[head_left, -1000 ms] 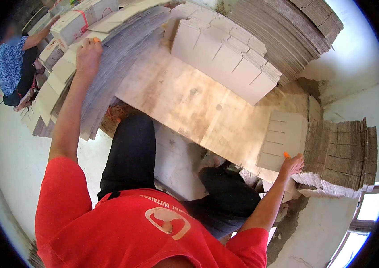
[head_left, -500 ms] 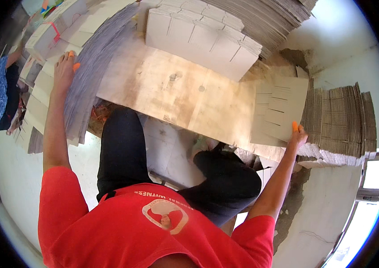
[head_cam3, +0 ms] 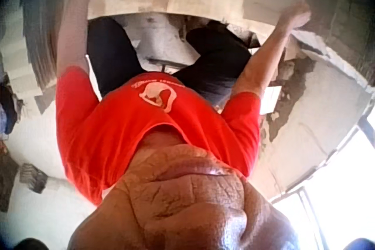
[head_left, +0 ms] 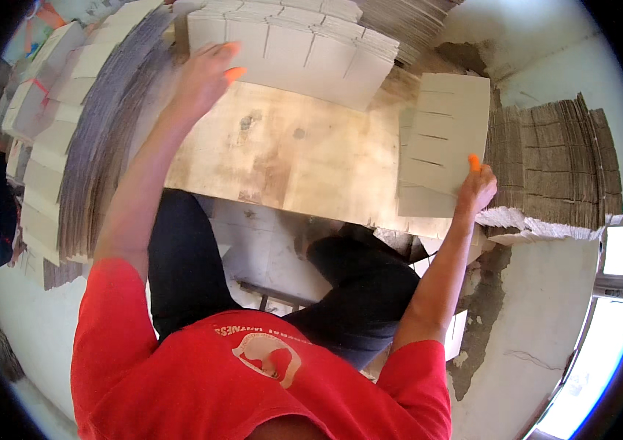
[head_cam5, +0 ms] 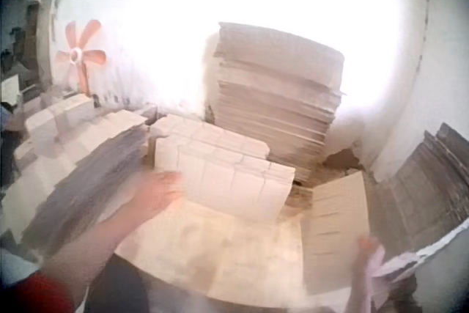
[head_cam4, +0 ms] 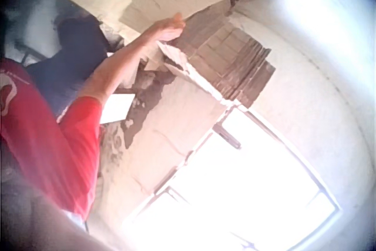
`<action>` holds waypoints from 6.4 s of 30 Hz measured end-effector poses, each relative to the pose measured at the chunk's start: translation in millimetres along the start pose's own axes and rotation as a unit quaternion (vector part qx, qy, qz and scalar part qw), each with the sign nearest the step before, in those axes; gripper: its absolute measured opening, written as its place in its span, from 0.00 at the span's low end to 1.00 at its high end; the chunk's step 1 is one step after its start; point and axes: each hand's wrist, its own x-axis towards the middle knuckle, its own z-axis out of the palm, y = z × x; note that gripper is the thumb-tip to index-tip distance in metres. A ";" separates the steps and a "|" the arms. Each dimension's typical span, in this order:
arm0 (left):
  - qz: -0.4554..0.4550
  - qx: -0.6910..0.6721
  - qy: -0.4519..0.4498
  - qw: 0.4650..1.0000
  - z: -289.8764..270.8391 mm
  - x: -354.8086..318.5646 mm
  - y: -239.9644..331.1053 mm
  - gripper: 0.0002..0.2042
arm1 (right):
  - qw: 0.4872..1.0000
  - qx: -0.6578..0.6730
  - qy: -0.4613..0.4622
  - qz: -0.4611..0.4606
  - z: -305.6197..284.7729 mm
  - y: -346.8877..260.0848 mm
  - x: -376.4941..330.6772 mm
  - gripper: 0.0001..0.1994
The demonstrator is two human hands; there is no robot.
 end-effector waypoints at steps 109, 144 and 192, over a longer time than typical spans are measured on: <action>0.041 -0.078 -0.175 0.981 31.8 132.3 92.3 0.23 | 0.935 0.242 -0.168 -0.198 12.4 -138.3 -106.8 0.46; 0.199 -0.095 -0.039 0.975 94.5 107.1 77.3 0.06 | 0.934 0.237 -0.172 -0.205 3.6 -134.3 -111.1 0.46; 0.114 0.095 -0.043 0.988 142.8 138.7 45.3 0.21 | 0.884 0.380 -0.259 -0.080 14.2 -127.3 -120.9 0.30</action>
